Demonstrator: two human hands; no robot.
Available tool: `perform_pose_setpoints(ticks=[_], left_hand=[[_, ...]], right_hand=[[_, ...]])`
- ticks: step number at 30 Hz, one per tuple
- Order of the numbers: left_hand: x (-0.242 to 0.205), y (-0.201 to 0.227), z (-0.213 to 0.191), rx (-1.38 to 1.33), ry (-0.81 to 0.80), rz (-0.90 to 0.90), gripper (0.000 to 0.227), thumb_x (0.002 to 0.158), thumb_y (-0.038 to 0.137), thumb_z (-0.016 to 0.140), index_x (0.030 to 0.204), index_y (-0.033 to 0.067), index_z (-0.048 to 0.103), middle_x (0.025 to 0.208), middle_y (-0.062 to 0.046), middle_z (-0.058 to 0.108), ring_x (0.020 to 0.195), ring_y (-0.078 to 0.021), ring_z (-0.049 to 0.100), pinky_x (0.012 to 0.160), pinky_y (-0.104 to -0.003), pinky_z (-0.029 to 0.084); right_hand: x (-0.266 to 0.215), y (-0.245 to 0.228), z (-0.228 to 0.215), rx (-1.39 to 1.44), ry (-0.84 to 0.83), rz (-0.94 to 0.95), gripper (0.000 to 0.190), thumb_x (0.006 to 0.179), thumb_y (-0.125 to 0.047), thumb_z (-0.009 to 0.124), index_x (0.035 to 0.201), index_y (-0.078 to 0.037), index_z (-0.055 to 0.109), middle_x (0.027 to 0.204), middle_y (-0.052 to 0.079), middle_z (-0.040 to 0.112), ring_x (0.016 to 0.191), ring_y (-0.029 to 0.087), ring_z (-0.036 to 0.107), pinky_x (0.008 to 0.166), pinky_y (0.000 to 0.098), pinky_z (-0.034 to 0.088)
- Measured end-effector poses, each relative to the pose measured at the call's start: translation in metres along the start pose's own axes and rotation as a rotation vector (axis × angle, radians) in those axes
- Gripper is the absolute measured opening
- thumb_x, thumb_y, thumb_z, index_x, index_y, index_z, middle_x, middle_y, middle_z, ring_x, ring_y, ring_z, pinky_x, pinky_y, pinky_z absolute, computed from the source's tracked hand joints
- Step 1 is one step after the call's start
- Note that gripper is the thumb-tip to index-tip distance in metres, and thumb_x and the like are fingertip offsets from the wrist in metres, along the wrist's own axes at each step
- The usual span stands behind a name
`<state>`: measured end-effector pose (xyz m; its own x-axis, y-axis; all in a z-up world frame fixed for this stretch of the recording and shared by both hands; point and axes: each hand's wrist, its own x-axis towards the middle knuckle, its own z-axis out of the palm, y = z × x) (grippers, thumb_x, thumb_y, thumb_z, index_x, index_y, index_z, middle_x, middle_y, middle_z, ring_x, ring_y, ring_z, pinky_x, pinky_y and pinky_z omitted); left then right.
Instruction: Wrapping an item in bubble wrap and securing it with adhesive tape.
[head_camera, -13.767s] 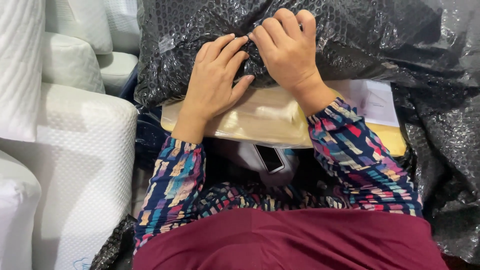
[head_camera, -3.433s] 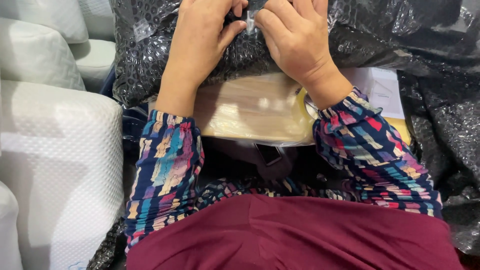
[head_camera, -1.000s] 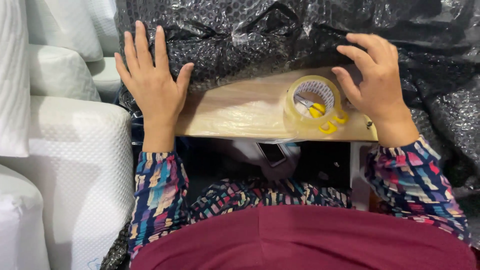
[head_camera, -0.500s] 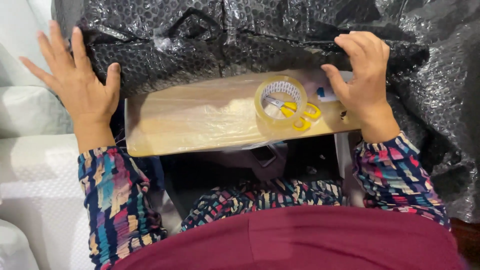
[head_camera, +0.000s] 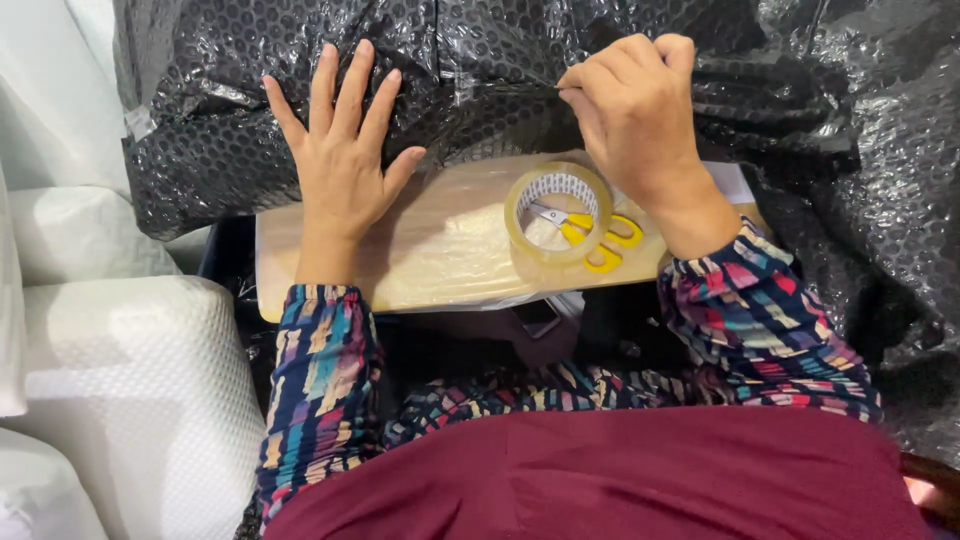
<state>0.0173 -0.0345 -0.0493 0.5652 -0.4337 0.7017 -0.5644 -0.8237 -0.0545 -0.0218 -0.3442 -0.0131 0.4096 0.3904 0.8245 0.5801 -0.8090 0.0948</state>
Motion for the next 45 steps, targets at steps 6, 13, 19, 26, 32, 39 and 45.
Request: perform_pose_setpoints(ticks=[6,13,19,26,32,39,45], left_hand=[[-0.001,0.004,-0.003,-0.042,-0.001,-0.018,0.058,0.110,0.055,0.056,0.152,0.0156,0.066,0.164,-0.004,0.038,0.152,-0.0304,0.025,0.117,-0.067,-0.008],[0.002,0.017,-0.003,0.017,0.087,0.058,0.036,0.101,0.021,0.073,0.134,0.0084,0.074,0.157,0.001,0.055,0.154,-0.0250,0.026,0.122,-0.061,-0.009],[0.009,0.024,-0.001,-0.104,0.073,0.086,0.045,0.106,0.033,0.077,0.141,0.0086,0.064,0.137,-0.006,0.068,0.143,-0.0280,0.047,0.121,-0.061,-0.002],[0.016,0.032,-0.002,-0.089,0.166,0.034,0.009,0.105,0.013,0.078,0.112,0.0111,0.073,0.114,0.000,0.071,0.131,-0.0245,0.056,0.124,-0.060,0.006],[0.022,0.040,-0.005,-0.103,0.169,0.005,0.023,0.100,0.003,0.073,0.122,0.0093,0.069,0.109,-0.005,0.069,0.127,-0.0278,0.057,0.122,-0.062,0.006],[0.028,0.059,-0.003,-0.107,0.227,0.032,0.027,0.091,0.004,0.074,0.117,0.0120,0.069,0.129,-0.007,0.062,0.137,-0.0338,0.049,0.116,-0.068,-0.004],[0.055,0.100,-0.002,-0.157,0.076,0.297,0.042,0.096,0.020,0.082,0.132,0.0046,0.068,0.132,-0.006,0.065,0.130,-0.0254,0.052,0.121,-0.051,0.020]], right_hand=[[-0.012,0.004,0.004,0.029,-0.004,0.019,0.012,0.096,0.001,0.082,0.100,-0.007,0.074,0.100,0.001,0.072,0.097,0.021,0.055,0.098,0.0389,0.031],[-0.015,0.009,0.009,-0.008,-0.003,0.023,0.013,0.096,0.001,0.082,0.102,-0.008,0.074,0.102,0.002,0.072,0.099,0.022,0.055,0.099,0.0408,0.030],[-0.017,0.010,0.008,-0.035,-0.010,0.018,0.013,0.095,-0.001,0.084,0.103,-0.008,0.076,0.102,0.001,0.071,0.099,0.021,0.056,0.101,0.0409,0.030],[-0.017,0.009,-0.008,0.002,-0.049,-0.009,0.025,0.093,-0.009,0.085,0.116,-0.006,0.076,0.106,0.004,0.072,0.103,0.023,0.059,0.104,0.0419,0.029],[-0.028,0.022,-0.021,-0.071,-0.100,-0.021,0.015,0.092,-0.011,0.088,0.104,-0.012,0.079,0.104,0.000,0.070,0.107,0.021,0.059,0.104,0.0423,0.031],[-0.045,0.035,-0.065,0.008,-0.199,0.007,0.039,0.086,-0.024,0.089,0.119,-0.007,0.078,0.115,0.006,0.069,0.116,0.025,0.057,0.109,0.0448,0.026],[-0.071,0.055,-0.085,-0.031,-0.263,0.100,0.050,0.078,-0.016,0.090,0.123,-0.004,0.075,0.124,0.010,0.069,0.122,0.027,0.056,0.113,0.0441,0.026]])
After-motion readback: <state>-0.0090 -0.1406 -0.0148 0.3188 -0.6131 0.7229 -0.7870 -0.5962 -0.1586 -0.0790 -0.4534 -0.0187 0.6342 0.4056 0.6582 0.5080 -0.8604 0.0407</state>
